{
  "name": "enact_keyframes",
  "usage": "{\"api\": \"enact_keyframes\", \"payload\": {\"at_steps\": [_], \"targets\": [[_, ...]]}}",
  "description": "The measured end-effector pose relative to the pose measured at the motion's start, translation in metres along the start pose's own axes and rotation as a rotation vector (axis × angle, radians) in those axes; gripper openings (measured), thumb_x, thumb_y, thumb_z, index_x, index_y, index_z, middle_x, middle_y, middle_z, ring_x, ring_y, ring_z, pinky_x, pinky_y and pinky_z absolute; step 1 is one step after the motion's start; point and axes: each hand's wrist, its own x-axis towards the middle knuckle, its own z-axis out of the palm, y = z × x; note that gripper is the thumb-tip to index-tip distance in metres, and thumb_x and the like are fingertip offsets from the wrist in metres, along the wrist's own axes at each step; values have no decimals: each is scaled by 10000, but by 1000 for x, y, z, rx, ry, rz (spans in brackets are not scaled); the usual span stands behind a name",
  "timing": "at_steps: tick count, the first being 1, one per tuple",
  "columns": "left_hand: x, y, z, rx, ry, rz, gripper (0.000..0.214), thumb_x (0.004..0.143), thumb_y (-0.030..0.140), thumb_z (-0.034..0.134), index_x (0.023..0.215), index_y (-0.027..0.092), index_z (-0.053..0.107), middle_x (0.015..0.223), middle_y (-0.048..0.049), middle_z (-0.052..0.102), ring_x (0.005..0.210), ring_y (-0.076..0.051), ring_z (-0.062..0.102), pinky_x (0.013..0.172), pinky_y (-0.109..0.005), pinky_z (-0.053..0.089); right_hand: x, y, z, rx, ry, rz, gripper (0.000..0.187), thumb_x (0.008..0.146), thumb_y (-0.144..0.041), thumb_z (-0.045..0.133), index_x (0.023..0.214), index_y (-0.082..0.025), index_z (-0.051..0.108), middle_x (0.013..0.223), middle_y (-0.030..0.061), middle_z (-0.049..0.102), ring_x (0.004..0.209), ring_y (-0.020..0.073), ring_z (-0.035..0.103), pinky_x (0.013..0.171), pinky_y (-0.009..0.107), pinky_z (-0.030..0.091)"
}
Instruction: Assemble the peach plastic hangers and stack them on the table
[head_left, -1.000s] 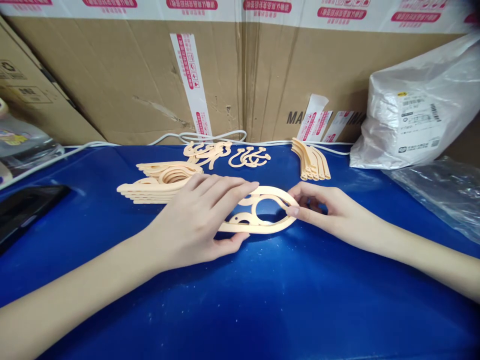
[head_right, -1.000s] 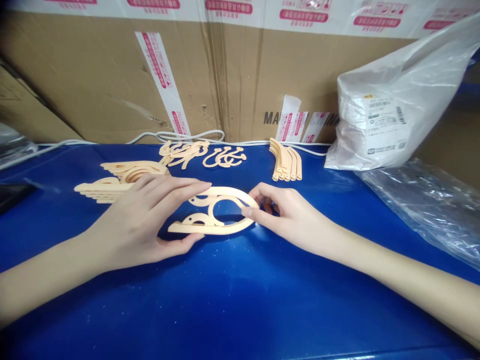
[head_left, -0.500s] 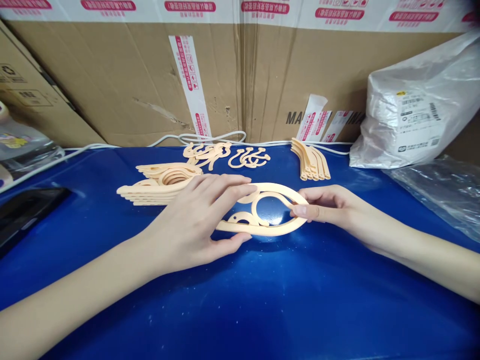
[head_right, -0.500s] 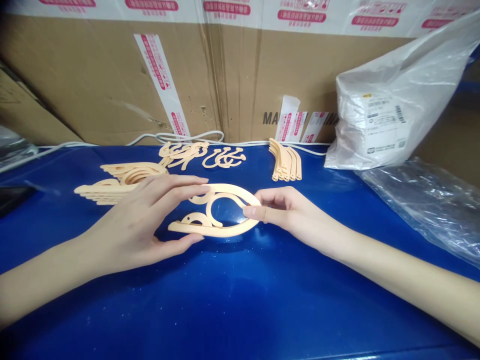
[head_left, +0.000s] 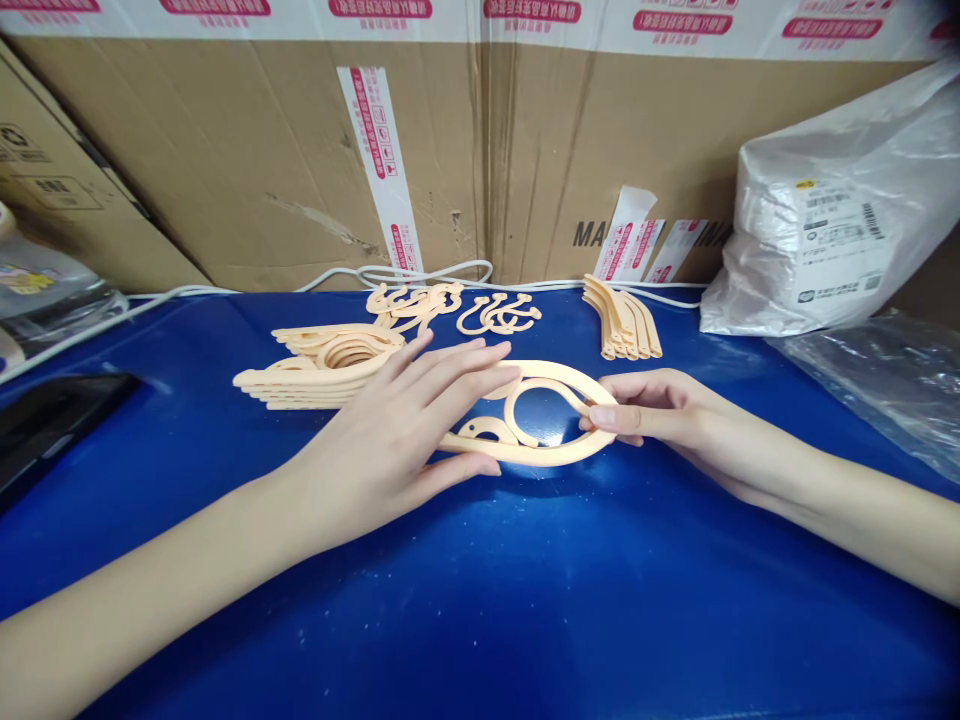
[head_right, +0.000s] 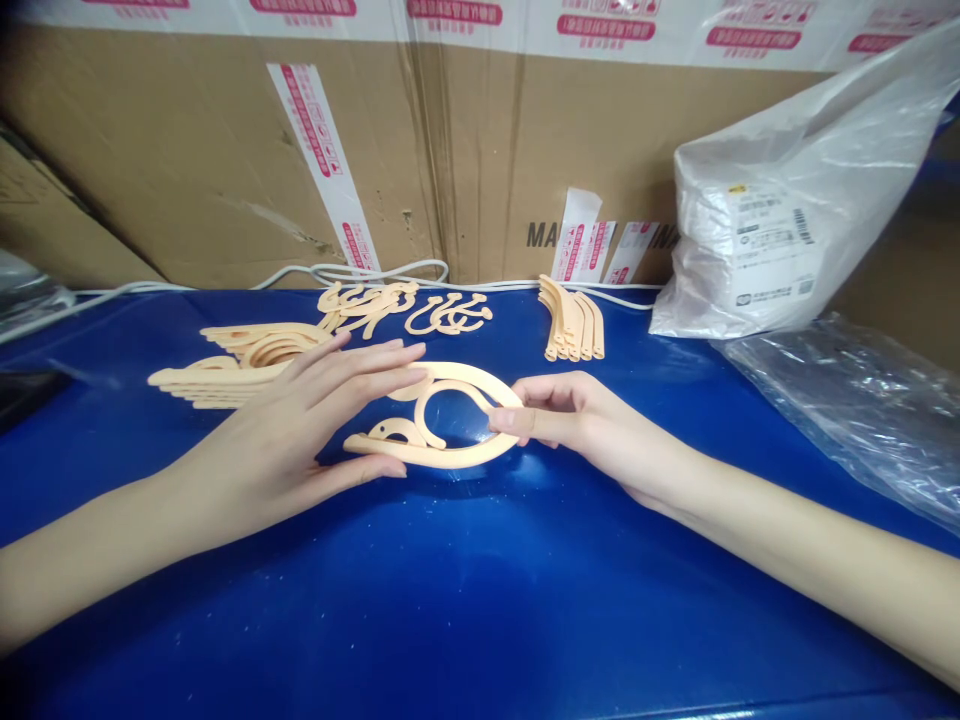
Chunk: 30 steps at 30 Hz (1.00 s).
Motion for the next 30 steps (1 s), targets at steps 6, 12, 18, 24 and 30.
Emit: {"api": "enact_keyframes", "payload": {"at_steps": [6, 12, 18, 24, 30], "targets": [[0, -1, 0, 14, -3, 5, 580, 929, 505, 532, 1411, 218, 385, 1493, -98, 432, 1388, -256, 384, 1168, -516, 235, 1, 2, -1, 0, -7, 3, 296, 816, -455, 676, 719, -176, 665, 647, -13, 515, 604, 109, 401, 537, 261, 308], [0, 2, 0, 42, 7, 20, 560, 929, 471, 551, 1400, 209, 400, 1482, -97, 441, 1351, -250, 419, 1137, -472, 288, 1, 3, -1, 13, -14, 27, 298, 814, -455, 678, 716, -175, 654, 642, -23, 511, 599, 106, 390, 535, 266, 278], [0, 5, 1, -38, 17, -14, 560, 910, 428, 597, 1387, 208, 402, 1421, -99, 481, 1270, -265, 469, 1058, -424, 377, 1, 2, 1, 24, -45, 41, 309, 806, -459, 680, 700, -177, 616, 637, -32, 498, 597, 103, 385, 538, 268, 264], [0, 7, -1, -51, 23, -19, 562, 900, 376, 625, 1383, 207, 393, 1408, -105, 479, 1248, -272, 480, 1040, -425, 399, 0, 0, 2, 23, -41, 40, 303, 806, -444, 678, 694, -175, 595, 641, -34, 480, 598, 100, 382, 540, 262, 271], [0, 9, -1, -47, 59, -5, 564, 881, 347, 657, 1365, 192, 410, 1377, -98, 495, 1218, -252, 492, 1023, -403, 406, 0, 3, 2, 31, -57, 10, 269, 796, -406, 700, 709, -165, 620, 647, -39, 489, 612, 87, 411, 553, 240, 292]]}}
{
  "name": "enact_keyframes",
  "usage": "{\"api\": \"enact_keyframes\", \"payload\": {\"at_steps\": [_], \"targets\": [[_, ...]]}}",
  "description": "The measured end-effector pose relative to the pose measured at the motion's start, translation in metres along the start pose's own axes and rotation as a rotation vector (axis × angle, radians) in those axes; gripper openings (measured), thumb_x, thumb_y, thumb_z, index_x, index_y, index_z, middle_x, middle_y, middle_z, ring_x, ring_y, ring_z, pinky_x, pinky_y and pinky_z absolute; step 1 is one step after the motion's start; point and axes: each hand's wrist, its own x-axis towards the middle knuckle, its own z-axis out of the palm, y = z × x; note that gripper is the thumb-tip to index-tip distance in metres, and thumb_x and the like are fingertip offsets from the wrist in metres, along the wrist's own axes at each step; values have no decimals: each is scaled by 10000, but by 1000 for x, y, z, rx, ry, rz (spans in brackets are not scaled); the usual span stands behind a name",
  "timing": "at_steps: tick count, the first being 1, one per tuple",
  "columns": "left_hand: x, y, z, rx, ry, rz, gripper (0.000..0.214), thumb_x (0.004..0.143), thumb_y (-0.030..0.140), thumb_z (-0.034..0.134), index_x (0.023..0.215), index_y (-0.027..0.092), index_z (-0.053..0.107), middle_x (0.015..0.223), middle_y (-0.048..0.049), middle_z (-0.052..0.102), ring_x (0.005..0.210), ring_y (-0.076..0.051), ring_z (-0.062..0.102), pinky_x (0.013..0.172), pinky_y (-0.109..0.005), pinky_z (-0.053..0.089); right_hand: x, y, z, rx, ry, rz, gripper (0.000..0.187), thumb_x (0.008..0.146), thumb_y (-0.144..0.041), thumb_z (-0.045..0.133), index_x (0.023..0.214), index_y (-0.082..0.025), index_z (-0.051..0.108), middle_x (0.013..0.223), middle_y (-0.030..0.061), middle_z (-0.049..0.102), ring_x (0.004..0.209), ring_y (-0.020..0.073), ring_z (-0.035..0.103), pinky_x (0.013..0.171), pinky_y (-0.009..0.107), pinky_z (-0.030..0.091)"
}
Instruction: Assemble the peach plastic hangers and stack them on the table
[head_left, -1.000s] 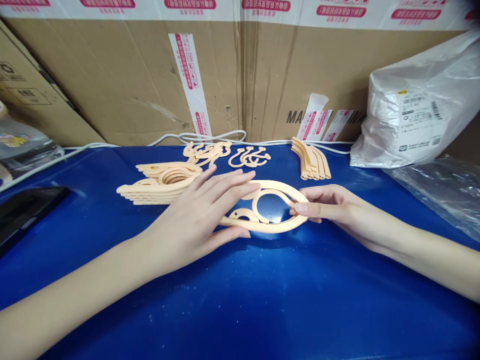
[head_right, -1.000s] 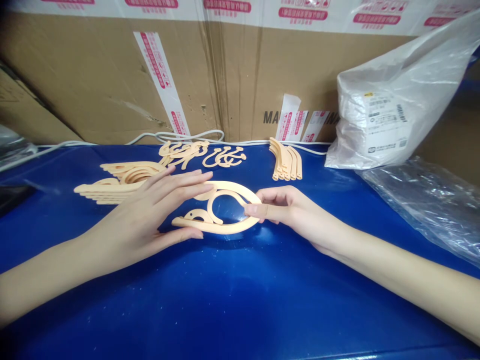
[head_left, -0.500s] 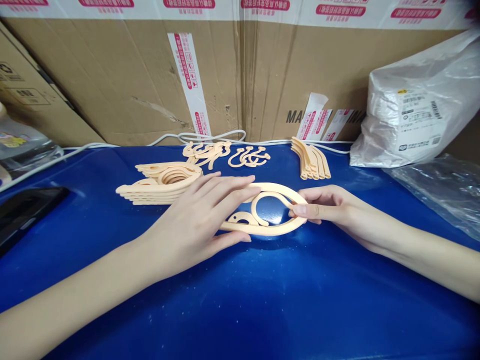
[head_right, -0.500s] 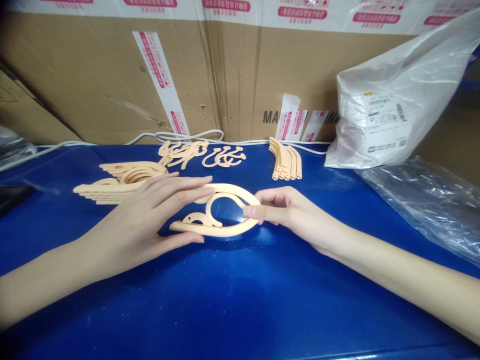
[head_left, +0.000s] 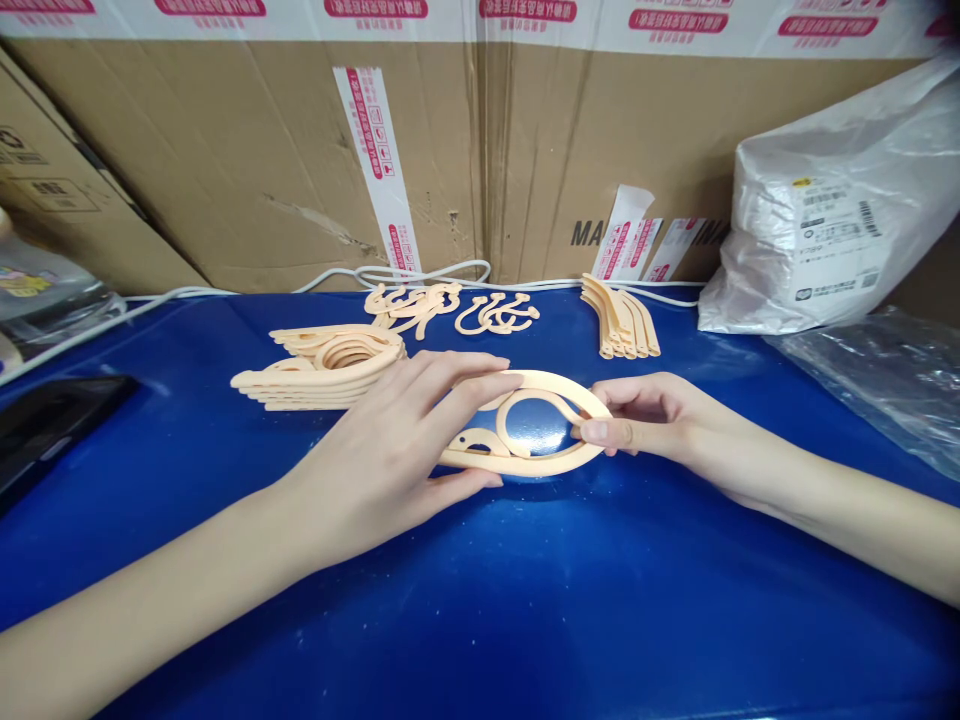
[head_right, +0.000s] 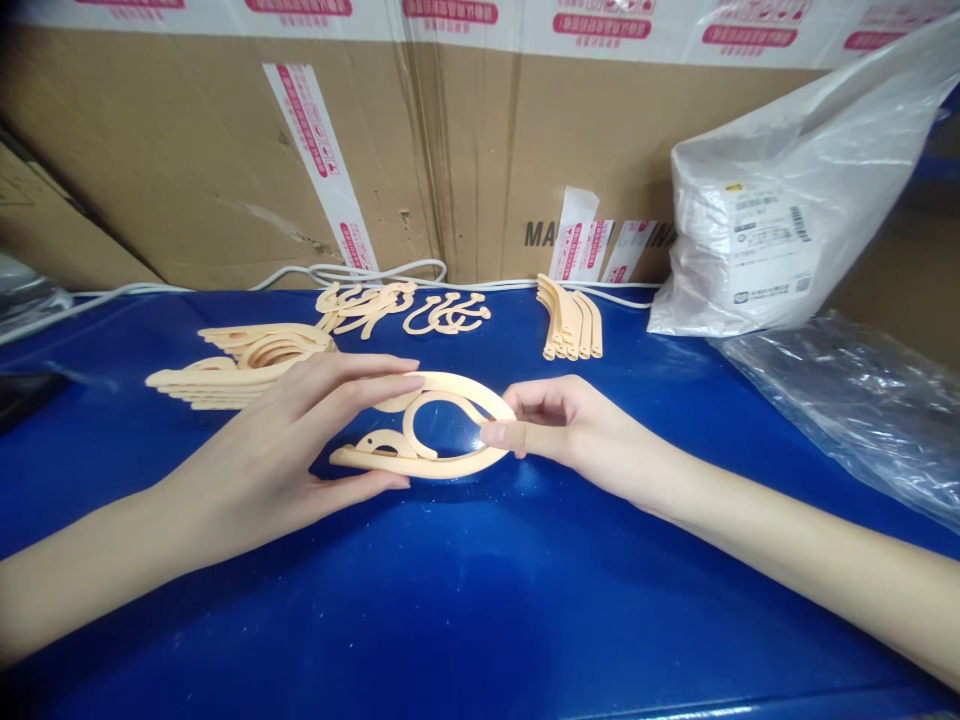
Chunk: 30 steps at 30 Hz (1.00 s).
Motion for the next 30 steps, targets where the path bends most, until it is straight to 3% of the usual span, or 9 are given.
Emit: {"api": "enact_keyframes", "payload": {"at_steps": [12, 24, 30], "targets": [[-1, 1, -2, 36, 10, 25, 572, 875, 300, 664, 1374, 178, 414, 1389, -100, 486, 1248, -246, 469, 1049, -402, 384, 1, -1, 0, 34, -30, 6, 256, 752, -382, 745, 718, -158, 627, 630, -38, 527, 600, 86, 440, 558, 233, 318], [-2, 11, 0, 78, -10, 135, 504, 924, 255, 581, 1379, 118, 413, 1427, -122, 462, 1313, -228, 426, 1137, -376, 329, -1, -4, 5, 93, -110, -34, 206, 746, -331, 763, 735, -159, 651, 632, -46, 563, 583, 81, 489, 555, 225, 382], [-2, 15, 3, 88, 2, 169, 497, 924, 288, 568, 1354, 76, 437, 1395, -158, 487, 1281, -264, 456, 1080, -403, 413, -3, 0, 6, 50, -153, -76, 197, 781, -339, 739, 845, -167, 667, 710, -26, 633, 641, 98, 558, 608, 227, 446]]}}
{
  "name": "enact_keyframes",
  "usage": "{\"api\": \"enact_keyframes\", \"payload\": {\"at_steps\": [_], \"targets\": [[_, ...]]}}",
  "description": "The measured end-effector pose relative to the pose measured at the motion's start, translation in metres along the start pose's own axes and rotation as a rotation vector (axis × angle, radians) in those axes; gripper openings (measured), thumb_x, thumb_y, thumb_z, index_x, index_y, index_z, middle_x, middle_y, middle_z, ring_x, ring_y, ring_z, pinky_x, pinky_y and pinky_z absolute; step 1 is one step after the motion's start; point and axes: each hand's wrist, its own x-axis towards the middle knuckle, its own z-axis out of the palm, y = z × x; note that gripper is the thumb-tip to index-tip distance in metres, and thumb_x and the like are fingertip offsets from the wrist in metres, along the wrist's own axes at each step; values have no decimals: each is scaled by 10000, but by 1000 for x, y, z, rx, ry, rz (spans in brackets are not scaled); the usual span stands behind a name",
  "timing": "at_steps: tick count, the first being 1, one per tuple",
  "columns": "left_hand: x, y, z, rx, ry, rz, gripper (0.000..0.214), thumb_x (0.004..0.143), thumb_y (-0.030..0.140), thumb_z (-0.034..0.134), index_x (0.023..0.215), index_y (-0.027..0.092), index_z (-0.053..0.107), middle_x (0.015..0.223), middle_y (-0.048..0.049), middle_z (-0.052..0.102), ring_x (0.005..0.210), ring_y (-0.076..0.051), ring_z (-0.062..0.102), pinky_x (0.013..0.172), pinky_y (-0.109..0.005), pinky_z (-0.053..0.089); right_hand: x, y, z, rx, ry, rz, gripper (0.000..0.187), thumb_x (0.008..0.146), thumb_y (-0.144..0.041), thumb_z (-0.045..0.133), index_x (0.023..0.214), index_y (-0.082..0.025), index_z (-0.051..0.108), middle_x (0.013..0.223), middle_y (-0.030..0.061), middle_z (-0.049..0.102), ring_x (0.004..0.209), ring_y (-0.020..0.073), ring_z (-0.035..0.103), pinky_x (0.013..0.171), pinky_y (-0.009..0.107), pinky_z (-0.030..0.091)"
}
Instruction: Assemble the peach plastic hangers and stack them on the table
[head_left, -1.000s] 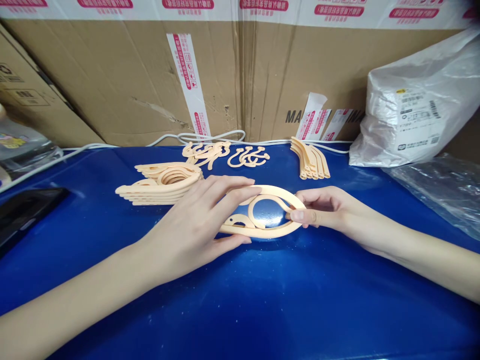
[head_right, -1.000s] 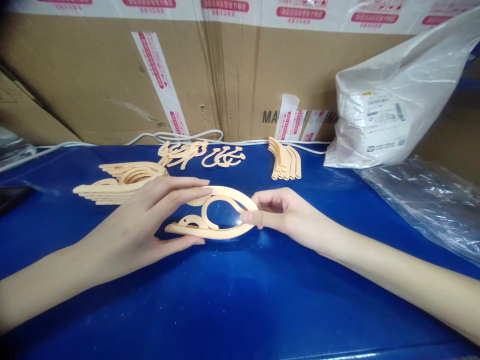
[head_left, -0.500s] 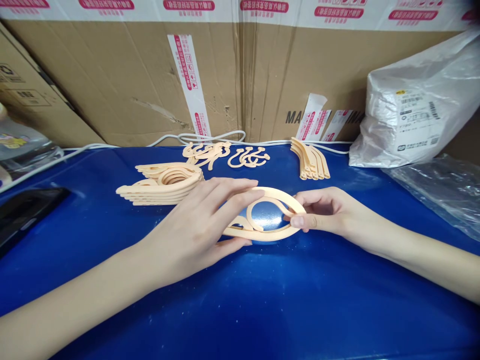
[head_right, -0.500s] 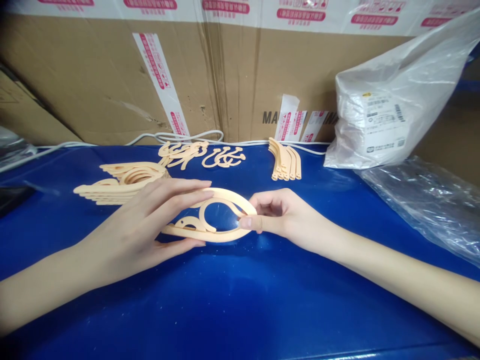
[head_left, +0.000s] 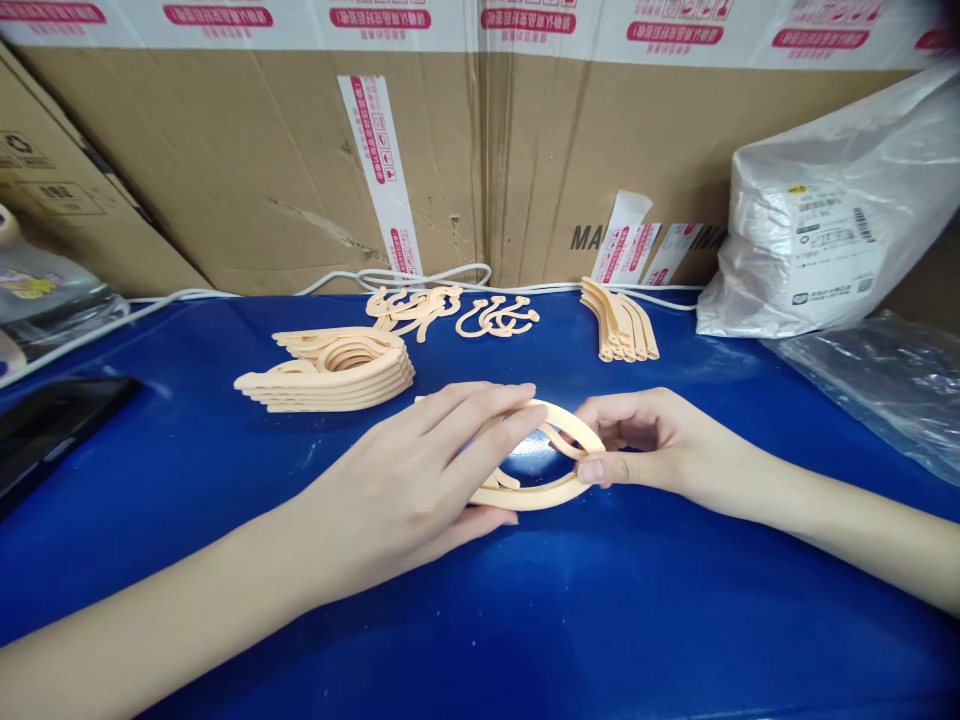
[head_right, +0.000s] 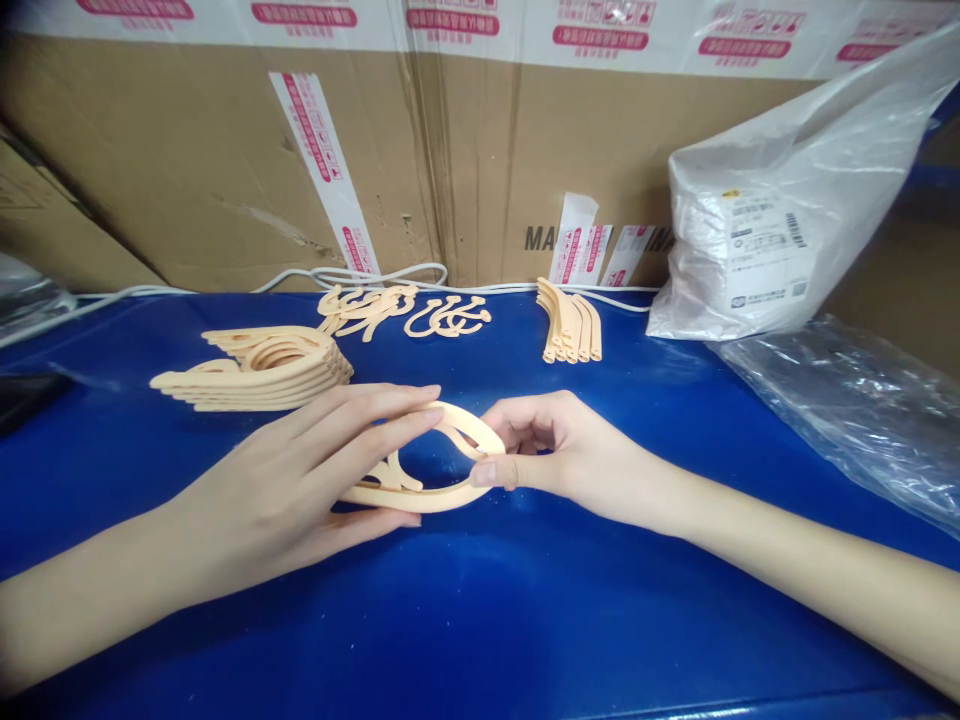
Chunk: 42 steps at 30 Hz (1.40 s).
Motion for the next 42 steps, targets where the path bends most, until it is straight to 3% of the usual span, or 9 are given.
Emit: {"api": "enact_keyframes", "payload": {"at_steps": [6, 11, 14, 16, 20, 25, 31, 35, 42], "targets": [[7, -2, -19, 111, 39, -38, 495, 889, 145, 511, 1367, 47, 426, 1338, -165, 519, 1265, -272, 476, 1080, -420, 424, -1, -4, -10, -385, 215, -235, 342, 980, -436, 432, 1012, -213, 689, 887, 17, 703, 805, 144, 640, 741, 269, 509], [2, -46, -71, 154, 89, -234, 628, 891, 504, 490, 1407, 150, 433, 1264, -78, 511, 1110, -253, 549, 967, -411, 475, 3, 3, -20, -893, 220, -398, 277, 939, -354, 535, 1154, -221, 646, 1219, 63, 648, 1142, 201, 589, 1000, 356, 447], [-12, -81, -96, 163, 93, -355, 754, 786, 692, 499, 1378, 226, 488, 1165, -5, 547, 1001, -234, 564, 892, -449, 454, 4, 9, -20, -1073, 158, -410, 313, 956, -350, 497, 1215, -227, 623, 1335, 93, 579, 1217, 226, 548, 1025, 410, 439], [-21, -97, -105, 120, 23, -482, 768, 756, 705, 510, 1350, 218, 515, 1187, 8, 571, 1045, -260, 547, 927, -507, 393, 4, 11, -19, -1127, 129, -402, 330, 968, -351, 470, 1244, -232, 607, 1374, 102, 548, 1231, 238, 541, 1026, 440, 442], [-37, -115, -103, -46, -150, -721, 724, 738, 661, 590, 1319, 231, 551, 1206, 17, 623, 1056, -275, 576, 959, -525, 405, 4, 12, -18, -1171, 99, -411, 347, 979, -345, 442, 1268, -218, 584, 1387, 120, 530, 1234, 248, 537, 1022, 460, 451], [-48, -130, -88, -66, -252, -672, 662, 772, 644, 606, 1313, 265, 564, 1272, -7, 622, 1063, -245, 603, 961, -490, 443, 3, 14, -17, -1219, 94, -433, 355, 981, -324, 432, 1278, -193, 574, 1386, 136, 530, 1235, 261, 534, 1015, 462, 457], [-41, -123, -82, -122, -266, -705, 814, 687, 766, 581, 1267, 195, 601, 1265, -64, 637, 1074, -270, 614, 943, -481, 465, 3, 15, -16, -1228, 98, -422, 361, 985, -328, 422, 1277, -182, 574, 1386, 142, 527, 1231, 262, 534, 1017, 458, 452], [-35, -119, -80, -141, -273, -727, 724, 682, 655, 630, 1252, 209, 612, 1239, -60, 662, 1063, -259, 636, 953, -481, 462, 3, 15, -17, -1239, 98, -423, 366, 993, -333, 404, 1276, -172, 572, 1389, 140, 524, 1234, 253, 527, 1021, 453, 446], [-34, -119, -76, -158, -297, -709, 611, 742, 512, 652, 1267, 203, 597, 1164, -35, 700, 950, -183, 671, 849, -323, 515, 3, 16, -18, -1235, 105, -442, 354, 985, -324, 421, 1271, -184, 574, 1383, 141, 531, 1223, 262, 539, 1005, 467, 459]]}}
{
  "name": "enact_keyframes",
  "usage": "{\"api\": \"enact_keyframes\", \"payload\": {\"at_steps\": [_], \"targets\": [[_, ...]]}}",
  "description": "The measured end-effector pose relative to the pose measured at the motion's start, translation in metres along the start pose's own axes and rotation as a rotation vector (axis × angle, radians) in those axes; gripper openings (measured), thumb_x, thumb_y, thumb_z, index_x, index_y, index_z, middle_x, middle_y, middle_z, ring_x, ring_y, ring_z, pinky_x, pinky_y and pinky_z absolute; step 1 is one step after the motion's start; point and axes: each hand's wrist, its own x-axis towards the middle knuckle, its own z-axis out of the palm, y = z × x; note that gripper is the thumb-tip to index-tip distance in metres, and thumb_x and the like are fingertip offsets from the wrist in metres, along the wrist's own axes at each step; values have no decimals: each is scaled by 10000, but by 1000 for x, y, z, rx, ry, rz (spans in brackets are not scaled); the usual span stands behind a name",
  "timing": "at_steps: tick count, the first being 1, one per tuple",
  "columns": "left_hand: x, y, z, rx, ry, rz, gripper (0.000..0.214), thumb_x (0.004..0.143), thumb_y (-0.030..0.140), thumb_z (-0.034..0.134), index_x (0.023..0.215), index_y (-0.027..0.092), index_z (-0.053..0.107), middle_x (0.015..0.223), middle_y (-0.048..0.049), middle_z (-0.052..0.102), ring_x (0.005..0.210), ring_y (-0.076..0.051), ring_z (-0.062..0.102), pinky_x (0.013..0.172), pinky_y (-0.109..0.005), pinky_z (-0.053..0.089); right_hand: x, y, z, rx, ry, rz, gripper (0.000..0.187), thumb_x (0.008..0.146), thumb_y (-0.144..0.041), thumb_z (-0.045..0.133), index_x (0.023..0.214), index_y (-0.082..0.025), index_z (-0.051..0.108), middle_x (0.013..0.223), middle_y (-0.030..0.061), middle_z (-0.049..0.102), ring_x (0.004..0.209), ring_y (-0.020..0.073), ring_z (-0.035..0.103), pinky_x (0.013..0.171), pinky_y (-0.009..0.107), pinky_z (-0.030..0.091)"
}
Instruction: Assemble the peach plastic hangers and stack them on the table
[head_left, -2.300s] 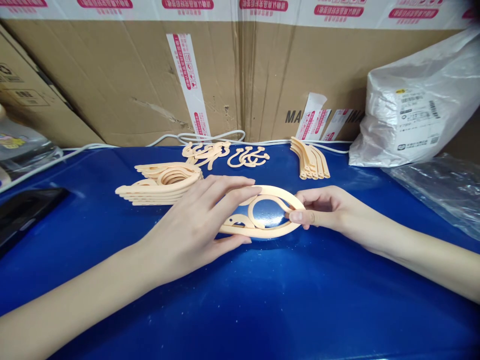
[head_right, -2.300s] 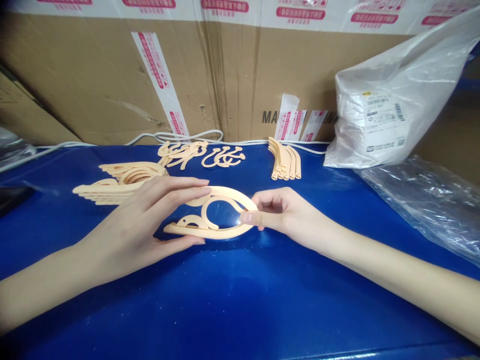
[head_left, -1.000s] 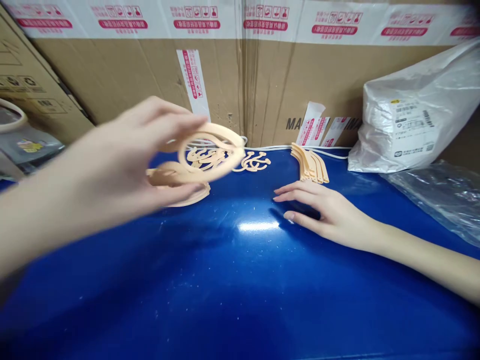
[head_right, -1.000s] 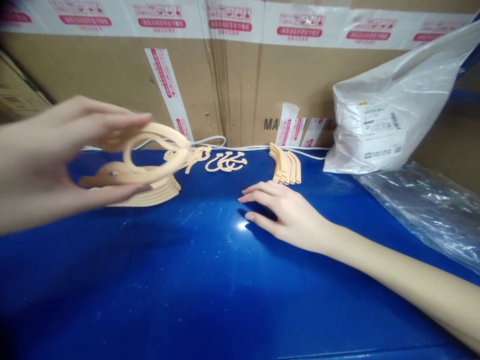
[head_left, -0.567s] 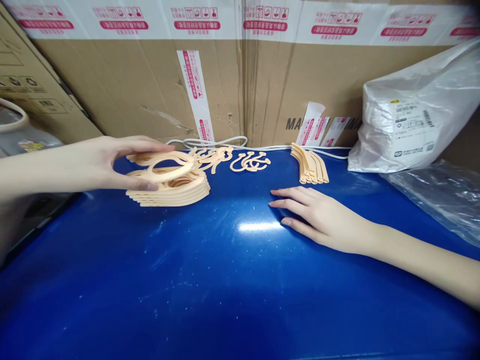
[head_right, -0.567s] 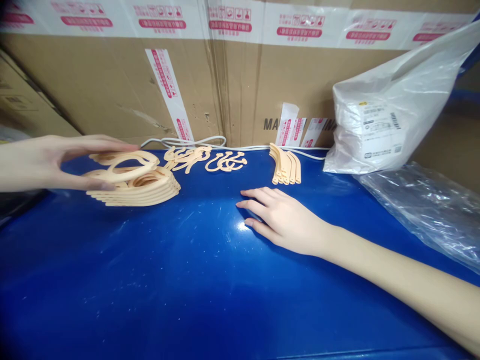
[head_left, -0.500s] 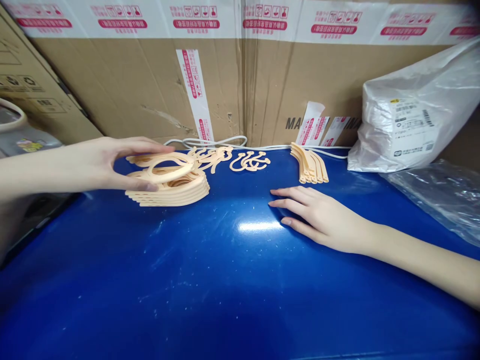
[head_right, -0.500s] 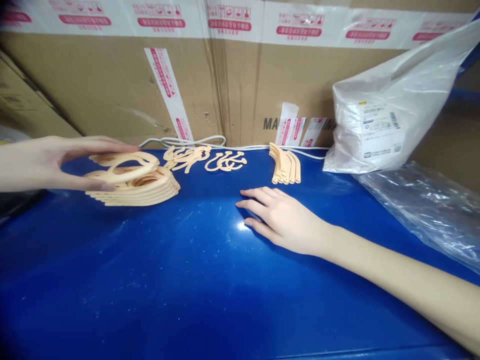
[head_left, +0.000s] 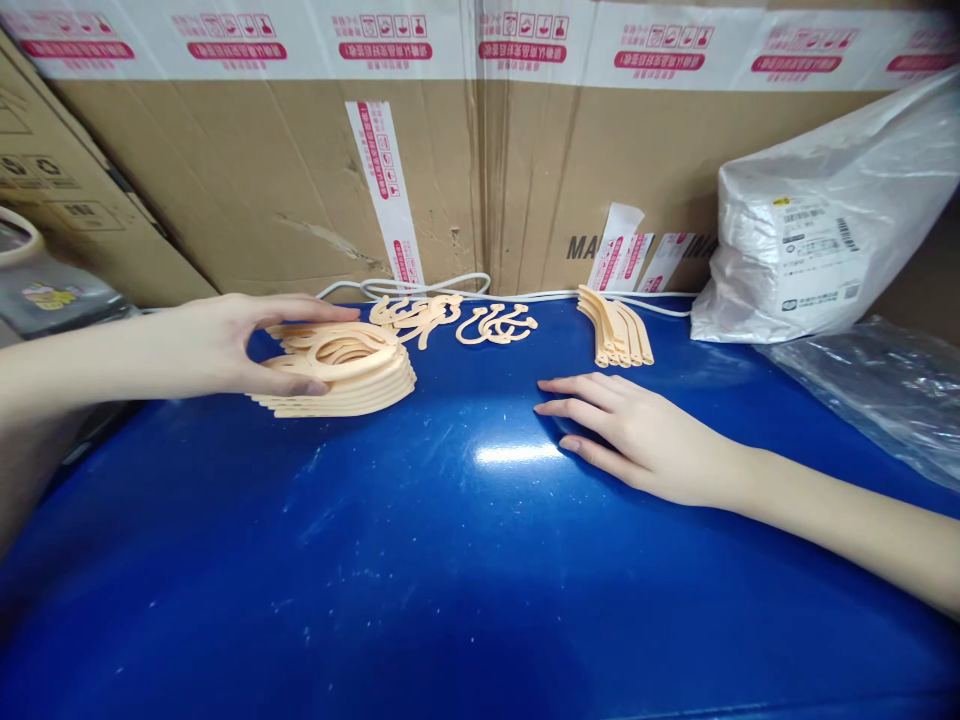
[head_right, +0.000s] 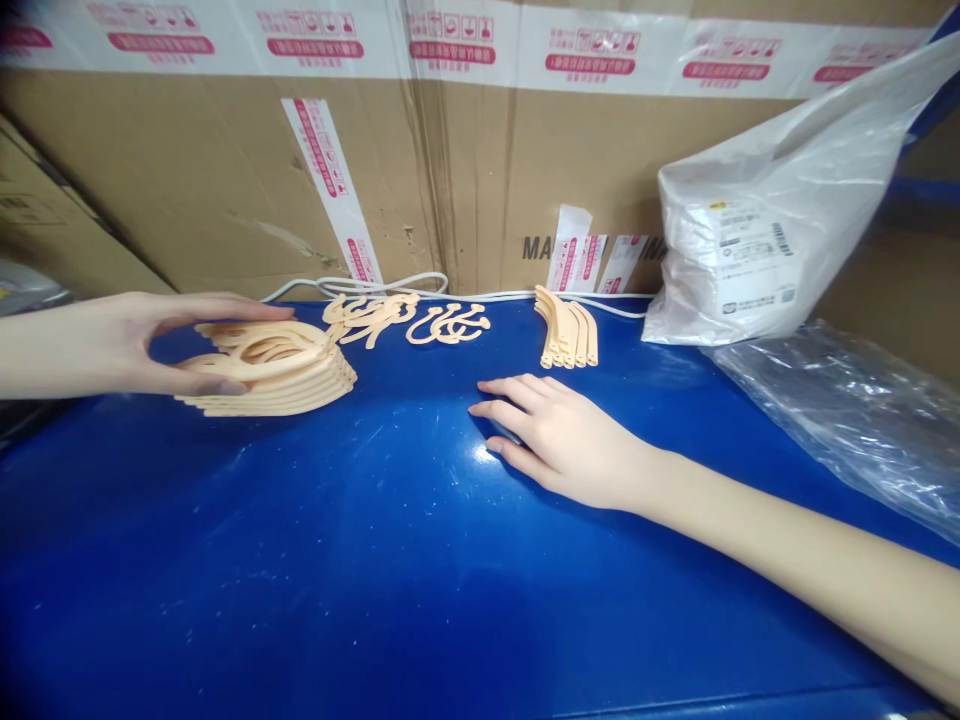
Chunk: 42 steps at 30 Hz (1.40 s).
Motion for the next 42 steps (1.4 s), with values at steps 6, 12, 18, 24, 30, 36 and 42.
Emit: {"api": "enact_keyframes", "payload": {"at_steps": [6, 12, 18, 24, 30, 36, 42], "targets": [[-2, -9, 5, 88, 29, 65, 582, 805, 478, 638, 1319, 220, 553, 1174, -20, 698, 928, -168, 673, 752, -248, 522, 0, 1, 1, 16, 6, 1, 348, 976, -321, 438, 1269, -194, 579, 1379, 137, 535, 1222, 264, 543, 1002, 471, 464], [-1, -17, 7, 128, 26, 87, 599, 788, 478, 667, 1328, 248, 547, 1193, -16, 691, 922, -185, 673, 768, -275, 513, 0, 1, 1, 5, -2, 3, 354, 985, -327, 419, 1271, -189, 575, 1384, 138, 529, 1228, 260, 535, 1009, 465, 456], [-1, -16, 8, 133, 13, 69, 626, 788, 535, 639, 1343, 269, 527, 1222, 2, 674, 948, -191, 666, 786, -278, 503, -1, 1, 1, 6, 3, 3, 352, 982, -326, 427, 1262, -182, 584, 1374, 143, 537, 1224, 261, 540, 1014, 461, 455], [0, -15, 8, 80, -37, 5, 686, 759, 572, 630, 1376, 308, 488, 1300, -7, 629, 1034, -240, 636, 864, -366, 489, -1, 2, 1, 13, 24, -4, 345, 973, -322, 443, 1258, -194, 587, 1368, 135, 547, 1213, 263, 549, 1002, 473, 469], [-1, -19, 11, 124, -18, 38, 652, 812, 503, 627, 1395, 260, 468, 1251, -13, 661, 964, -204, 656, 811, -313, 504, -1, 3, 1, 10, 3, 2, 359, 984, -329, 422, 1271, -178, 576, 1379, 141, 530, 1227, 259, 533, 1022, 464, 451], [-2, -22, 10, 77, 43, 152, 868, 779, 573, 673, 1493, 275, 279, 1431, -74, 513, 1170, -277, 584, 964, -470, 478, -1, 2, 1, 4, -13, 7, 364, 991, -339, 409, 1275, -179, 571, 1387, 135, 522, 1228, 250, 527, 1032, 452, 441], [-1, -2, 3, -214, 320, 142, 1032, 693, 738, 655, 1505, 244, 252, 1507, -93, 411, 1356, -341, 387, 1124, -538, 278, -1, 2, 1, -3, -15, 12, 366, 993, -338, 399, 1276, -181, 570, 1386, 134, 522, 1233, 250, 526, 1029, 445, 442]]}}
